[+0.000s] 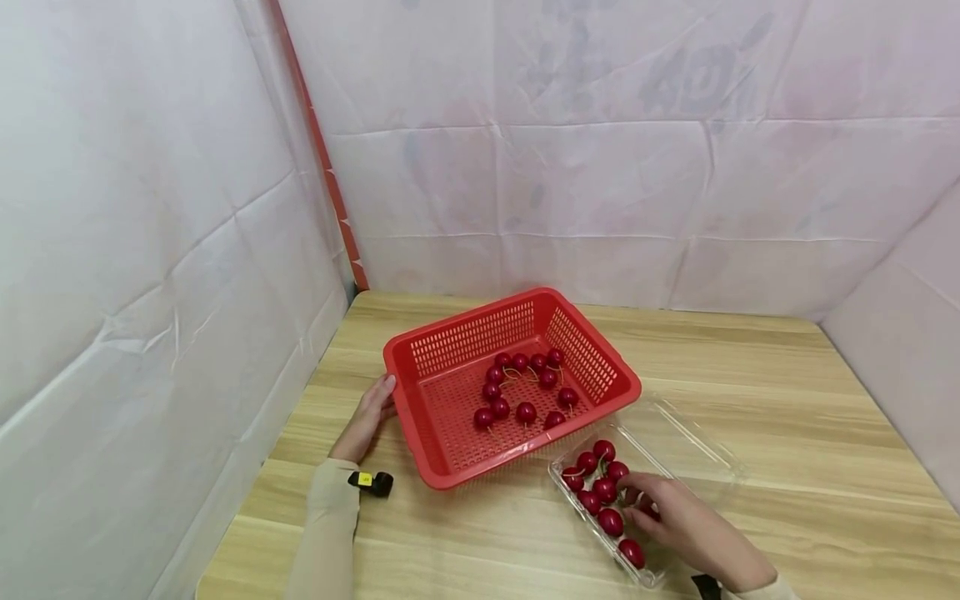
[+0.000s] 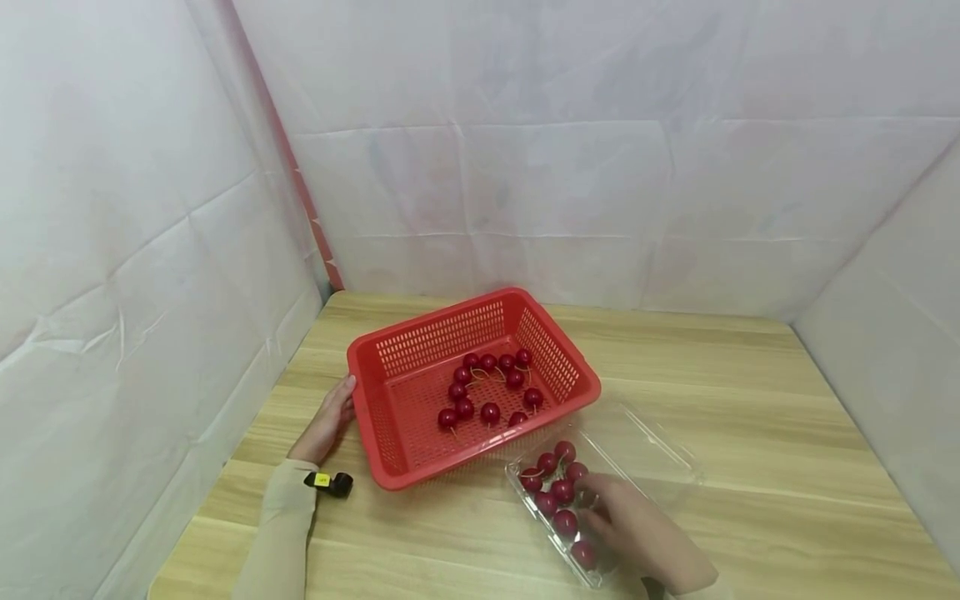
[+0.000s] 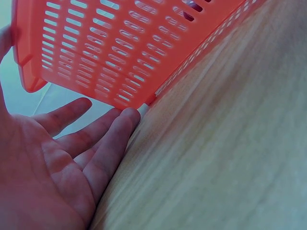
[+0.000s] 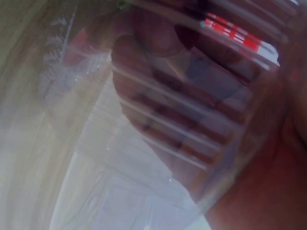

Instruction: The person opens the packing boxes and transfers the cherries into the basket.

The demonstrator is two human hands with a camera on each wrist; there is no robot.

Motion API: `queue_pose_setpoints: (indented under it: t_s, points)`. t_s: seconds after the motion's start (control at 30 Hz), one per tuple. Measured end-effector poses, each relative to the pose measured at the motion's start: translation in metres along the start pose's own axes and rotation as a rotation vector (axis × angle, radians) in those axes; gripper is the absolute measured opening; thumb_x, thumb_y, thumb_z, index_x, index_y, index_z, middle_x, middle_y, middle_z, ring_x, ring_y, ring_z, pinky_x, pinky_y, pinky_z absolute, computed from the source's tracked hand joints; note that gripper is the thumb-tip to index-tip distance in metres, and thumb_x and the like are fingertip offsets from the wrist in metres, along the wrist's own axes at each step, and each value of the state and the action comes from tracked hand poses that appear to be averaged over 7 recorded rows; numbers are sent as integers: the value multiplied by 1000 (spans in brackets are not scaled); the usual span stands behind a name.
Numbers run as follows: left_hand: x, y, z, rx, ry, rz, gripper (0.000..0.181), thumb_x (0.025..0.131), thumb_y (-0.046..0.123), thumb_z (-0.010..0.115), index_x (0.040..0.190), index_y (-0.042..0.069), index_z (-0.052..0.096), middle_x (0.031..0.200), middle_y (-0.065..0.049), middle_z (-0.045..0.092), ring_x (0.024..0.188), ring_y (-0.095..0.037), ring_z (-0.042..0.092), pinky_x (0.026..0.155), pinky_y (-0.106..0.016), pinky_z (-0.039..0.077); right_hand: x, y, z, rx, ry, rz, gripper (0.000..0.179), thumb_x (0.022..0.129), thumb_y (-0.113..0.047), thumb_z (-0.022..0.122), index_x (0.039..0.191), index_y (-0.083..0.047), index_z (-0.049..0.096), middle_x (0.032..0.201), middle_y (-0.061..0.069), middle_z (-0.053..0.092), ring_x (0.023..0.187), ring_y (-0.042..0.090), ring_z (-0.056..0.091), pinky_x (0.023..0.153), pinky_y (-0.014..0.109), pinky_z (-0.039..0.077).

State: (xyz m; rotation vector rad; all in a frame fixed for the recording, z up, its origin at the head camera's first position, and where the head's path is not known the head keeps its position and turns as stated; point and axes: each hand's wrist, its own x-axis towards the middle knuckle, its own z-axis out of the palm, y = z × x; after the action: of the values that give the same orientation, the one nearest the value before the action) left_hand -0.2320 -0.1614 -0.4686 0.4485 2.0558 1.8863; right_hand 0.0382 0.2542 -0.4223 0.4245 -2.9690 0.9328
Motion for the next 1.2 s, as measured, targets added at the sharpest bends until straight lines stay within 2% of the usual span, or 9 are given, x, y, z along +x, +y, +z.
queue_pose_setpoints:
  t_s: [0.2,0.4,0.53,0.67,0.83,0.97,1.2]
  points:
    - [-1,4,-1,7,5,16,62,113,44,31,158,3,36,150,-29,52,113,-1,63,98,-23,53,0,-3,-4,12,6,-15,17,91,-5,74,107,-2,69,87,-6,68,72,-8,53,57,19,51]
    - [-2,5,-1,-5,6,13,62,113,43,31,159,3,34,151,-30,51,109,2,64,98,-22,52,0,-15,-16,-29,54,2,15,95,-8,72,109,-3,71,92,-4,72,76,-8,55,61,20,52]
    - [-1,5,-1,-15,5,15,62,112,43,31,159,3,33,151,-30,51,109,2,64,97,-22,53,1,-15,-21,-23,128,-69,15,93,-6,74,107,-2,72,91,-1,74,77,-10,55,58,19,50]
    - [-1,4,-2,-13,8,16,62,112,44,31,159,2,34,152,-29,51,112,-1,64,98,-22,52,3,-15,-26,-24,180,-124,20,87,-3,78,106,0,72,91,3,74,82,-10,59,59,20,54]
    - [-2,2,-1,-16,6,13,63,112,44,31,157,1,36,151,-29,52,119,-10,64,100,-25,53,1,-17,-34,-47,232,-106,29,81,-3,84,107,0,71,91,3,74,81,-10,59,60,21,55]
    - [-2,1,0,-18,4,9,62,112,46,32,157,3,38,150,-27,54,123,-16,64,102,-28,53,-1,-20,-40,-50,270,-57,33,79,-5,87,107,-2,71,93,2,74,80,-10,61,63,23,57]
    - [-1,0,1,-12,-16,9,64,111,49,34,159,6,36,153,-24,52,128,-21,62,106,-32,53,-3,-23,-48,-38,318,-8,31,78,-5,88,104,-4,71,90,-2,74,78,-8,63,66,25,60]
